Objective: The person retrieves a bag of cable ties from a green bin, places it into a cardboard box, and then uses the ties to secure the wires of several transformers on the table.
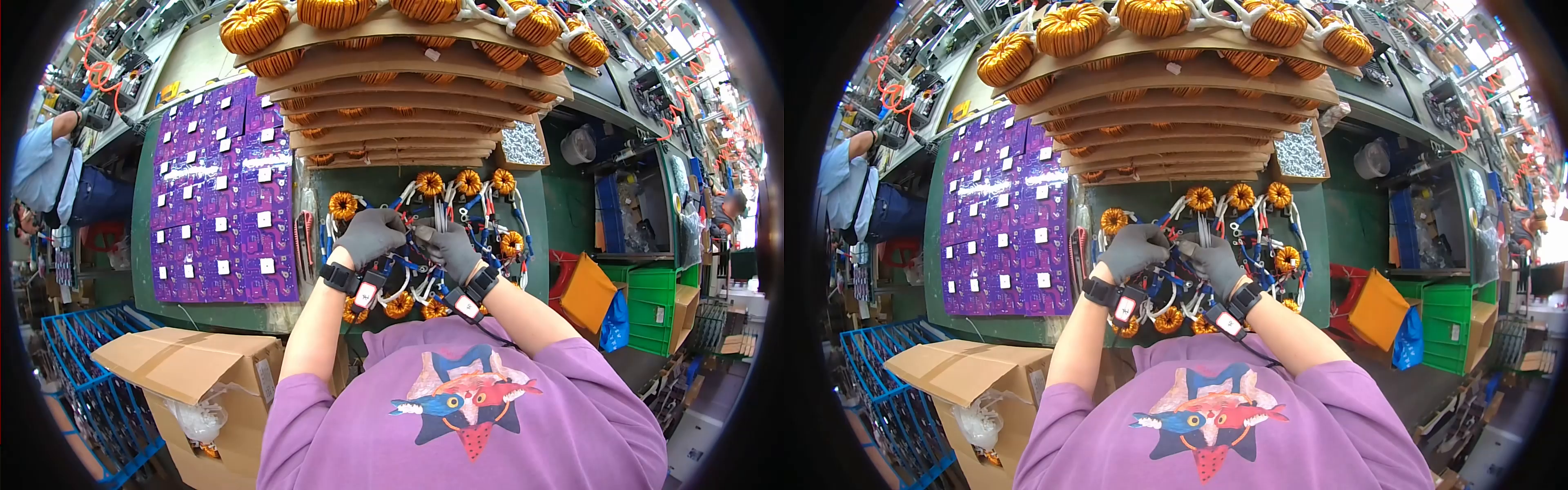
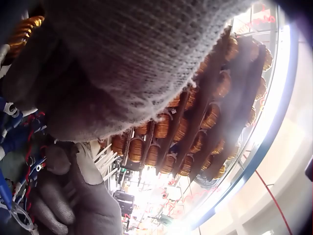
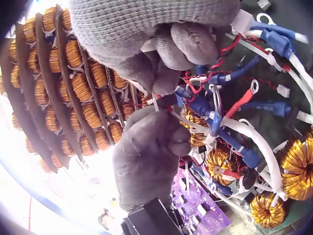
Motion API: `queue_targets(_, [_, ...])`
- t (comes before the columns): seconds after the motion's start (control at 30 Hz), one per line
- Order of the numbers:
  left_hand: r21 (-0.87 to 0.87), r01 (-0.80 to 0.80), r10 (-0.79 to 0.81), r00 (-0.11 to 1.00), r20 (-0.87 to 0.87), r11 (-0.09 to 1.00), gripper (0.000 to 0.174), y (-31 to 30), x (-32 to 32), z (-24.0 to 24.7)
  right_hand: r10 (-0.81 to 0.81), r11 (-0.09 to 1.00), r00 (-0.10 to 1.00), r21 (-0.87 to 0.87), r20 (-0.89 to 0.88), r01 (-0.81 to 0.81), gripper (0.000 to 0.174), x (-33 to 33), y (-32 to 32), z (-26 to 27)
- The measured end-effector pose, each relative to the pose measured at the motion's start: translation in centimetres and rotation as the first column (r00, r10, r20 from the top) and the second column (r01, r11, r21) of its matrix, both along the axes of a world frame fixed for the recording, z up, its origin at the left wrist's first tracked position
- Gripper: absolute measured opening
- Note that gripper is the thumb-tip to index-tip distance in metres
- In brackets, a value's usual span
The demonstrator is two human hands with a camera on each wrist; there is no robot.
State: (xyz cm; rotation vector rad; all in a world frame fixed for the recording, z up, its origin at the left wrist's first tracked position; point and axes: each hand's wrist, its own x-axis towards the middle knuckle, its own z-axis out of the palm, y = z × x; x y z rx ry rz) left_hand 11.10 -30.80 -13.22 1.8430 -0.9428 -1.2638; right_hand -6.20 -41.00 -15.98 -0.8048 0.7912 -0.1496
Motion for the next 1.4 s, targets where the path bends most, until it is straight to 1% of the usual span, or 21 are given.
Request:
queue_targets(0.17, [0.002,-0.034,0.034,0.992,-0.125,0.999,0.013,0.2,0.2,0.4,-0.012,1.0,1.0,0.014,0.009,0.012,0.025,-0.1,-0.2,-0.1])
queue_targets(0.3, [0.017,-0.017,0.018,0.998,-0.057,1.0,0.016,0.0,0.0,0.1,-0.026,0.998,0.999,-0.052,-0.035,0.024,0.028,0.5,0.4,0.4])
queue_targets(0.4, [-0.013,0.009,-0.007,0.997,0.083,1.0,0.021,0.0,-0.7,0.4,0.065,0.981,0.988,-0.174,-0.143,-0.09,0.027,0.9,0.3,1.4])
queue_targets(0.5, [-0.027,-0.058,0.062,0.978,0.199,0.998,0.028,0.2,-1.5,0.1,0.008,0.968,0.986,-0.248,-0.164,-0.049,0.023,1.0,0.4,1.6])
queue_targets(0.57, [-0.054,0.047,-0.021,0.914,0.405,0.997,0.035,0.4,-2.0,0.0,-0.004,0.943,0.983,-0.327,-0.184,-0.057,0.022,1.0,0.2,1.8])
queue_targets(0.63, [0.02,0.071,-0.073,0.888,0.453,0.997,0.039,0.6,-2.6,-0.8,-0.011,0.913,0.98,-0.403,-0.199,-0.071,0.021,1.1,0.3,1.6])
queue_targets(0.7, [-0.009,0.014,-0.007,0.839,0.545,1.0,0.038,0.2,-3.4,-1.8,-0.137,0.923,0.979,-0.379,-0.15,0.071,0.02,1.1,0.2,1.2])
queue_targets(0.73, [-0.031,-0.027,0.04,0.823,0.567,0.999,0.037,0.0,-3.8,-2.2,-0.094,0.93,0.974,-0.368,-0.206,0.012,0.02,1.6,0.9,2.6])
queue_targets(0.77, [-0.03,-0.029,0.041,0.823,0.567,0.999,0.037,0.1,-4.3,-2.8,-0.061,0.862,0.973,-0.504,-0.223,-0.061,0.021,1.7,2.1,2.7])
queue_targets(0.83, [-0.131,-0.104,0.163,0.781,0.603,0.986,0.036,0.3,-4.8,-3.5,-0.06,0.915,0.984,-0.403,-0.168,-0.013,0.021,2.0,2.7,2.5])
queue_targets(0.87, [-0.143,-0.127,0.187,0.8,0.57,0.981,0.037,0.6,-5.0,-2.9,-0.007,0.907,0.983,-0.416,-0.182,-0.07,0.022,1.9,2.5,3.0])
queue_targets(0.9, [-0.273,-0.141,0.279,0.769,0.576,0.952,0.037,1.1,-5.3,-3.3,0.044,0.895,0.98,-0.428,-0.196,-0.126,0.023,1.7,2.2,3.8])
queue_targets(0.97, [-0.113,-0.193,0.223,0.813,0.537,0.975,0.038,1.2,-4.8,-2.0,0.105,0.904,0.971,-0.387,-0.213,-0.183,0.025,1.1,1.4,4.8])
queue_targets(1.03, [-0.162,-0.365,0.391,0.902,0.182,0.917,0.038,1.4,-2.5,-0.2,0.076,0.759,0.979,-0.626,-0.188,-0.179,0.026,0.7,0.1,7.6])
queue_targets(1.07, [-0.217,-0.462,0.49,0.866,0.1,0.86,0.037,1.6,-1.3,0.1,0.003,0.752,0.991,-0.653,-0.132,-0.089,0.027,0.3,-0.7,8.2])
queue_targets(1.1, [-0.134,-0.543,0.521,0.837,-0.168,0.829,0.034,1.7,-0.2,0.8,-0.073,0.74,0.995,-0.672,-0.073,0.006,0.027,-0.1,-1.4,8.6])
queue_targets(1.13, [-0.208,-0.461,0.443,0.887,-0.129,0.863,0.035,1.9,0.7,1.7,-0.117,0.805,0.989,-0.592,-0.096,0.038,0.026,-0.7,-2.3,9.4])
queue_targets(1.2, [-0.276,-0.364,0.355,0.931,-0.084,0.89,0.035,1.8,1.8,3.8,-0.172,0.819,0.979,-0.568,-0.113,0.078,0.025,-1.8,-3.6,7.8])
queue_targets(1.27, [-0.331,-0.037,0.13,0.956,0.263,0.943,0.037,1.4,2.5,5.8,-0.176,0.812,0.981,-0.575,-0.078,0.1,0.025,-2.4,-3.7,6.7])
queue_targets(1.3, [-0.328,-0.033,0.125,0.957,0.264,0.944,0.037,1.2,2.6,5.7,-0.16,0.798,0.984,-0.598,-0.083,0.08,0.026,-2.7,-3.3,6.4])
queue_targets(1.4, [-0.07,0.149,-0.079,0.801,0.593,0.986,0.041,1.1,3.2,3.6,-0.03,0.793,0.965,-0.593,-0.262,-0.136,0.031,-4.1,-2.6,5.1])
